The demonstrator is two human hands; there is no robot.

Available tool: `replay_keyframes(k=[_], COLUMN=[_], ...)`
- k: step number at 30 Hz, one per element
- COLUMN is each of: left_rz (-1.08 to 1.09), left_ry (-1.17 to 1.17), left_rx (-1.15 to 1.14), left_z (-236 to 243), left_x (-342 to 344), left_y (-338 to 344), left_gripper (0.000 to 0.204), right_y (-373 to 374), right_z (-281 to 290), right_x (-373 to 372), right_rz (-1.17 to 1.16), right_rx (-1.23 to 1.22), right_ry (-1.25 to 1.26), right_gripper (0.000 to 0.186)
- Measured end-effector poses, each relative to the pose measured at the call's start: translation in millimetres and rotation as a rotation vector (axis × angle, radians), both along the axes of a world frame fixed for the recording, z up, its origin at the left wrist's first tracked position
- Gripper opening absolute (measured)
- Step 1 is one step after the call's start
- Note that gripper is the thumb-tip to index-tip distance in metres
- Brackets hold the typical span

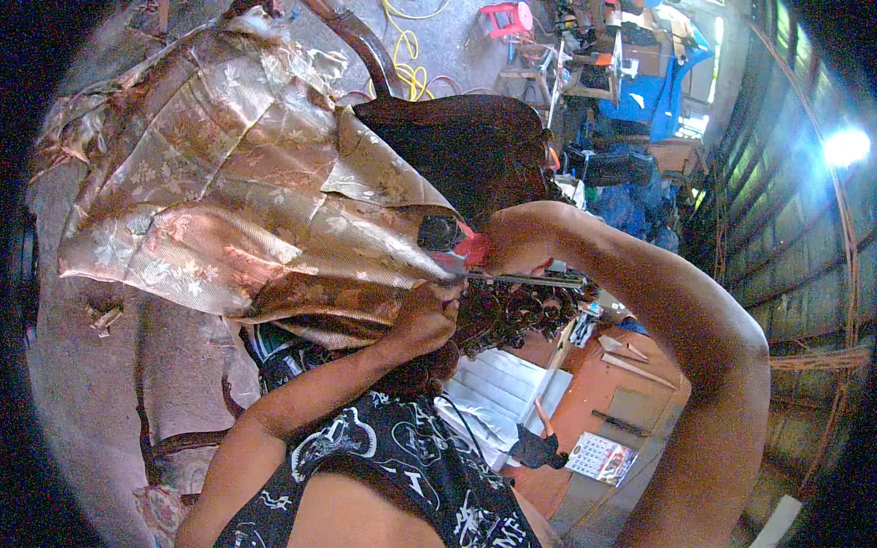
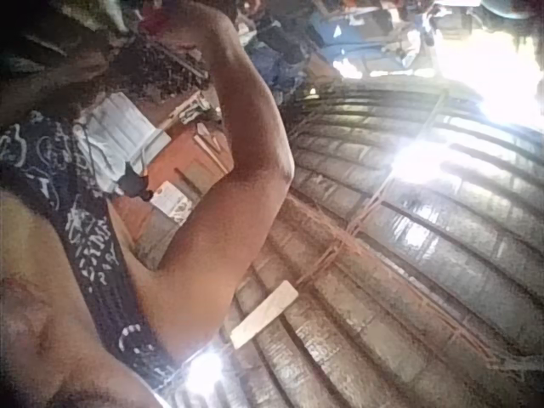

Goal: Use a pneumatic staple gun to attach fabric to the back of a wooden chair.

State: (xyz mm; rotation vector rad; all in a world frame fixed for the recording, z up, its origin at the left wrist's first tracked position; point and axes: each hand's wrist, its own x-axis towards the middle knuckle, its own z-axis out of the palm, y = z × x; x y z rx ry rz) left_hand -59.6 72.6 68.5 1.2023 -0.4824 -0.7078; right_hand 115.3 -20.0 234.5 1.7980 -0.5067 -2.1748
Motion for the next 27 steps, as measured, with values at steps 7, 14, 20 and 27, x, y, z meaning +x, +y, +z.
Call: replay_keyframes(k=[7, 14, 20, 27], left_rz=[0.004, 0.158, -0.056, -0.104], left_ry=[-0.059, -0.093, -0.010, 0.059], left_rx=[-0.035, -0.104, 0.063, -0.045], left_z=[-1, -3, 5, 13], left_x=[-3, -4, -1, 12], left_y=[0, 3, 5, 11], left_gripper=[0.041, 0.036, 0.035, 0.034], right_y=[-14, -13, -12, 9], right_z=[-6, -6, 14, 129], right_x=[-8, -7, -6, 3], right_rz=[0.041, 0.082, 0.075, 0.118], right_rx=[0.053, 0.044, 0.083, -0.103], right_ry=[0.015, 0.029, -0.087, -0.546], right_gripper=[0.033, 0.030, 0.033, 0.033])
